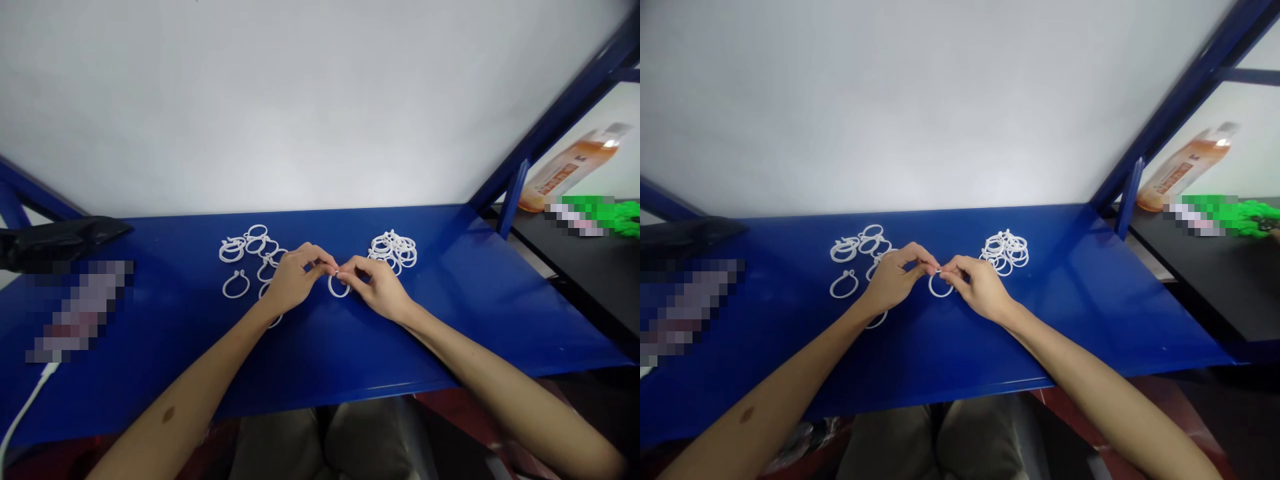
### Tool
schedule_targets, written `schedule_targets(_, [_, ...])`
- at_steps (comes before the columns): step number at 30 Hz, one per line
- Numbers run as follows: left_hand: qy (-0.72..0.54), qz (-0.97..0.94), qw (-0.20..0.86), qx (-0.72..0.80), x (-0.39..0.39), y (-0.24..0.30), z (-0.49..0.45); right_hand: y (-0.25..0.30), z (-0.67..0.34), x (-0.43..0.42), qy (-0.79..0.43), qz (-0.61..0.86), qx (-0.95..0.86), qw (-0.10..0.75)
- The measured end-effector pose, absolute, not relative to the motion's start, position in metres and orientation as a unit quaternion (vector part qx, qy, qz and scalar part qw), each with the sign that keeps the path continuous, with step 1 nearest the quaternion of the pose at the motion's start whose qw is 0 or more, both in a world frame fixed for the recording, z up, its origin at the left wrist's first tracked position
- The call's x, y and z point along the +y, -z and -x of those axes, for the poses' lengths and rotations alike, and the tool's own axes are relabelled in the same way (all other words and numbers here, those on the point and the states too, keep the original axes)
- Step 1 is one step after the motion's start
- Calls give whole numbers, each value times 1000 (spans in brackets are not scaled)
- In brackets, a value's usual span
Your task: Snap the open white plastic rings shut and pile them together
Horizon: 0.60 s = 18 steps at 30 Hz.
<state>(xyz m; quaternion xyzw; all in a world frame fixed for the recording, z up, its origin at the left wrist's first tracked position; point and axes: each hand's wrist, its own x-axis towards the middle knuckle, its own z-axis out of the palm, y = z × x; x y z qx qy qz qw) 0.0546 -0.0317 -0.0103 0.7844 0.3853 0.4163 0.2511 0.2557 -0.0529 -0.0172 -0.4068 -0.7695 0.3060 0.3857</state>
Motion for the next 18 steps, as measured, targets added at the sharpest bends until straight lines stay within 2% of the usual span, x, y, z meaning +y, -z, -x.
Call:
schedule_targets(11, [-416,-781,266,382,-38,11,-58,14,-259,-58,-195,325,-838,392])
schedule_targets(18, [-342,-818,214,410,-28,16,-55,22,-264,-43,-127,367,-866,315])
